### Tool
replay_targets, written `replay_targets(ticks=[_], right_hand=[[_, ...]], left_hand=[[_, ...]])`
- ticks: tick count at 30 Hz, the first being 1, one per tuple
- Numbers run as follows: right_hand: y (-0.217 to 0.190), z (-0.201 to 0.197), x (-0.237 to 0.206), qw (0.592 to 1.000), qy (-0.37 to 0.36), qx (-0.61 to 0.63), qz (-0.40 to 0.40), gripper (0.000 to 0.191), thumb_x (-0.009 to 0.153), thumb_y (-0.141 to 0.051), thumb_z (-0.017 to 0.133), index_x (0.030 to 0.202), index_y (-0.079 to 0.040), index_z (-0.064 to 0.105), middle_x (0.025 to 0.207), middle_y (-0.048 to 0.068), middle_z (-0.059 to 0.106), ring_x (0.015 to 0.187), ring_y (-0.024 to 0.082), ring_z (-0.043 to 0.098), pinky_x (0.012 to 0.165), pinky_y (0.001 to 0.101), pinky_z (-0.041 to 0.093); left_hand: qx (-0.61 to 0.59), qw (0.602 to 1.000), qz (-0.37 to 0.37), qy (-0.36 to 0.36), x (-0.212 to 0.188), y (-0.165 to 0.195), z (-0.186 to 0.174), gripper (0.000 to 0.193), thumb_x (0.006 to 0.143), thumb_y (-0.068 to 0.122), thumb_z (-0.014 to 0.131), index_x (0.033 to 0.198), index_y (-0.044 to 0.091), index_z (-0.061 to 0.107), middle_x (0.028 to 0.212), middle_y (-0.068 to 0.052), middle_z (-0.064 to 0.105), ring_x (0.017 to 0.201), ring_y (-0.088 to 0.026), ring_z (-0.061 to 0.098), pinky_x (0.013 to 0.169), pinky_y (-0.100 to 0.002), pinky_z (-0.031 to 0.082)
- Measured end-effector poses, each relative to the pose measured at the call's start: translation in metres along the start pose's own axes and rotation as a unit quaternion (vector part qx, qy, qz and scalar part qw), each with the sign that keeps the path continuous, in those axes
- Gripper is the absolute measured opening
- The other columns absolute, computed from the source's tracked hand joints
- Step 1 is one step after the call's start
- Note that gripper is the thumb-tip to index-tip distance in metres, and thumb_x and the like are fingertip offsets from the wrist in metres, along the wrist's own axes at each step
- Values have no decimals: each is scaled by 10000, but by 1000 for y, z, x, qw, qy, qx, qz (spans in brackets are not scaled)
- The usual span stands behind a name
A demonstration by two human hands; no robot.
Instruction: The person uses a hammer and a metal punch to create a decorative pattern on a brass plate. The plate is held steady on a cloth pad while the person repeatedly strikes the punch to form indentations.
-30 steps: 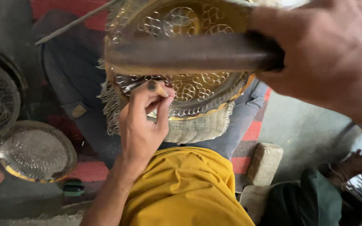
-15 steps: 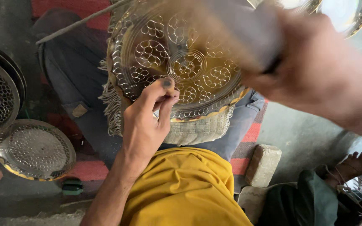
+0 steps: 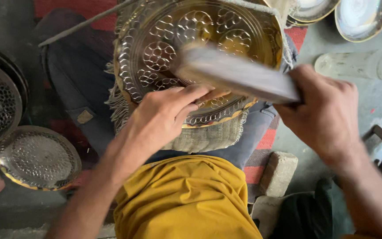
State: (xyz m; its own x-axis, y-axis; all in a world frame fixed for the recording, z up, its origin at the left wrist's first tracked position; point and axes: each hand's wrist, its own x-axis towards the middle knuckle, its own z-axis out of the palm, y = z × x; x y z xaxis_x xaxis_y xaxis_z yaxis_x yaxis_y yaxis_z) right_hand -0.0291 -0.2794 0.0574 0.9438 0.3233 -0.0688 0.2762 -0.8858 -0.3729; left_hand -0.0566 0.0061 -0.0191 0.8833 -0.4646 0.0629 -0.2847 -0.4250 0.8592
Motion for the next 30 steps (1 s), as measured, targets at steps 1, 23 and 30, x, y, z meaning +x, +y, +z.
replay_targets(ticks=[1, 23, 30], right_hand=[[5, 4, -13, 997, 45, 53, 18, 272, 889, -102, 793, 1052, -37, 586, 896, 177, 669, 795, 300, 725, 730, 404, 557], [10, 85, -101, 831, 4, 374, 411, 120, 857, -91, 721, 839, 19, 678, 663, 101, 693, 494, 167, 633, 442, 323, 517], [38, 9, -13, 978, -86, 170, 82, 383, 792, -62, 750, 1132, 52, 617, 822, 126, 716, 641, 183, 684, 579, 320, 571]], left_hand=[[-8, 999, -6, -35, 6, 0, -2, 415, 955, 7, 674, 1355, 87, 598, 987, -149, 746, 758, -223, 742, 642, -305, 649], [-65, 997, -25, 22, 9, 9, 9, 397, 1014, -28, 617, 1395, 81, 592, 1118, -148, 760, 924, -204, 772, 715, -285, 665], [-87, 989, -42, 107, -14, 9, 10, 355, 981, -37, 662, 1326, 32, 616, 1202, -149, 743, 1043, -227, 772, 866, -323, 659]])
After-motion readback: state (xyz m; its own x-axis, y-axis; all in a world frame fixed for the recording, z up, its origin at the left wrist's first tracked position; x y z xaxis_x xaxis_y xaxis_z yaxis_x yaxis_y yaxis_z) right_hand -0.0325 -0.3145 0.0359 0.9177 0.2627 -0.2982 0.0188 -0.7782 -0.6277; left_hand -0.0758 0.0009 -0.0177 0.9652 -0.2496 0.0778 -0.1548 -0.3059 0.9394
